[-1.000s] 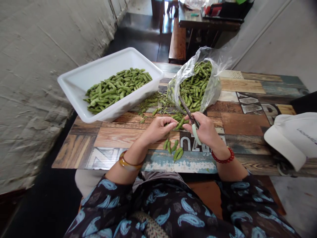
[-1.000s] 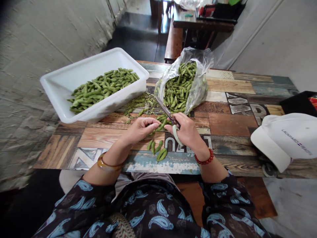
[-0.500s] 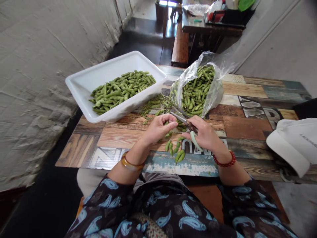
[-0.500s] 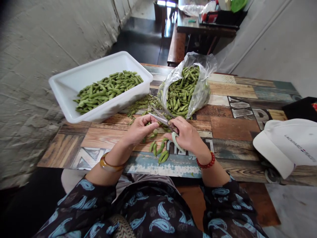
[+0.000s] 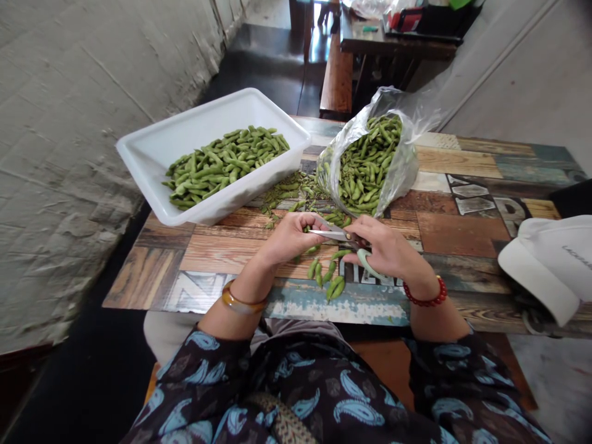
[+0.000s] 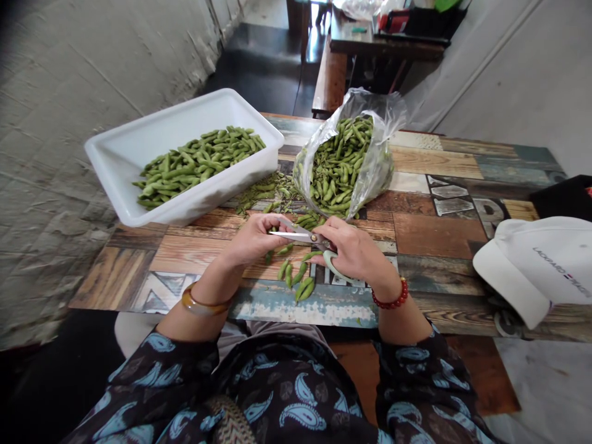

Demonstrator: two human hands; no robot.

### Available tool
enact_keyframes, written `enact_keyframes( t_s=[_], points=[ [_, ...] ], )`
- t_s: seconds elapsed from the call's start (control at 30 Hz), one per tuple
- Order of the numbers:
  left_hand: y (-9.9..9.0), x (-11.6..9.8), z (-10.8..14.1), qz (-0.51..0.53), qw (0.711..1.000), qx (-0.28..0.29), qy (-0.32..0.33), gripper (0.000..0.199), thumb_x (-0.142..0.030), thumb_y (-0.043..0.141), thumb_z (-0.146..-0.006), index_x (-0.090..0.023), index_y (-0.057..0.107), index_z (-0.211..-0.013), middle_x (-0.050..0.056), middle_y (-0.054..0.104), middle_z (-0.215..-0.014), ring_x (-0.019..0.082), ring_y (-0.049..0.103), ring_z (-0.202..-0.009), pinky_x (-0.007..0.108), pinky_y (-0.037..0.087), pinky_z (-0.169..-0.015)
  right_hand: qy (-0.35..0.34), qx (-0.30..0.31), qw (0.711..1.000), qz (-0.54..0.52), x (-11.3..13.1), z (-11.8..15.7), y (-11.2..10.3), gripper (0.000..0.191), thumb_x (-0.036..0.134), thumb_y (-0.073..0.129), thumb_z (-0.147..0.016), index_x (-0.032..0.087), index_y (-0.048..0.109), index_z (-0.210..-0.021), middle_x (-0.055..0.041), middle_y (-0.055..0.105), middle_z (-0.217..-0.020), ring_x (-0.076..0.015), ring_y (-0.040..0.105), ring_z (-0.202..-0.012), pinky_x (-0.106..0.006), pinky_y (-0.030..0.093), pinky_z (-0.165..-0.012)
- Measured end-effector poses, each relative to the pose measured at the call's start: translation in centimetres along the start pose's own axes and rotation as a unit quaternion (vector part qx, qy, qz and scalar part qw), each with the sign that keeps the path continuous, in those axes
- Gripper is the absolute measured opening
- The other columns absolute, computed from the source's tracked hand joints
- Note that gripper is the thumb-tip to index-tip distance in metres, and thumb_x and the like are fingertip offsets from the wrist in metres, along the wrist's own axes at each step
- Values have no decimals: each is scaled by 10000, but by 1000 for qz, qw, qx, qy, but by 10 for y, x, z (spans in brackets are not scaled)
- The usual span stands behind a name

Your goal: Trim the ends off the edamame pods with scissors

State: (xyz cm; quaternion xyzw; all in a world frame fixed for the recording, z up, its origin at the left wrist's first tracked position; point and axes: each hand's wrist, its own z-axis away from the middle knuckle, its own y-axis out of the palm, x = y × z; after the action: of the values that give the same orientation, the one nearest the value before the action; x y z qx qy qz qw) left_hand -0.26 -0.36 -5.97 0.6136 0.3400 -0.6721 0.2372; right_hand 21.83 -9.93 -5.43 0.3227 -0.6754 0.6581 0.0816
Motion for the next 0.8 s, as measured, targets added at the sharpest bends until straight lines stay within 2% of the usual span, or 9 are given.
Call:
enact_keyframes(
  t_s=[0.23, 0.47, 0.53, 0.63, 0.7, 0.8],
  points=[
    [0, -6, 1, 33, 998, 43, -37, 133, -230, 718, -654, -121, 683, -722, -11, 594, -632, 83, 475, -567, 205, 367, -542, -6, 22, 1000, -2, 0, 1, -3, 286, 359, 744, -858, 197, 645, -1072, -47, 596, -938, -183, 571, -767, -298, 456, -685],
    [1, -4, 3, 73, 994, 47, -60, 238, -319, 774, -690, -123, 645, -731, -23, 556, -594, 69, 454, -520, 197, 342, -487, -30, 27, 999, -14, -5, 1, -1, 179, 352, 702, -894, 191, 643, -948, -52, 631, -866, -213, 595, -805, -314, 447, -696],
    [3, -2, 3, 116, 991, 29, -61, 293, -352, 798, -695, -132, 607, -730, -47, 512, -572, 46, 403, -481, 184, 300, -457, -28, 6, 999, -20, -6, 0, 2, 168, 350, 694, -900, 193, 645, -935, -50, 634, -852, -211, 597, -792, -320, 455, -702],
    [4, 2, 1, 222, 973, -12, -67, 344, -384, 796, -720, -159, 541, -772, -86, 456, -535, 21, 324, -417, 169, 224, -420, 2, -78, 996, -34, -6, -3, 6, 165, 349, 692, -896, 200, 653, -955, -49, 639, -862, -206, 598, -773, -328, 476, -706],
    [4, 4, -1, 286, 956, -29, -67, 359, -378, 793, -722, -171, 509, -791, -84, 494, -540, 16, 317, -397, 162, 201, -412, 25, -122, 991, -41, -5, -4, 8, 153, 344, 681, -902, 204, 654, -957, -48, 636, -868, -207, 602, -784, -334, 489, -717],
    [2, 4, -3, 340, 938, -43, -57, 376, -328, 814, -687, -171, 495, -811, -49, 602, -600, 13, 352, -397, 151, 203, -410, 24, -130, 991, -31, -5, -5, 10, 177, 347, 690, -892, 203, 642, -983, -45, 597, -871, -204, 580, -773, -335, 493, -700]
  ],
)
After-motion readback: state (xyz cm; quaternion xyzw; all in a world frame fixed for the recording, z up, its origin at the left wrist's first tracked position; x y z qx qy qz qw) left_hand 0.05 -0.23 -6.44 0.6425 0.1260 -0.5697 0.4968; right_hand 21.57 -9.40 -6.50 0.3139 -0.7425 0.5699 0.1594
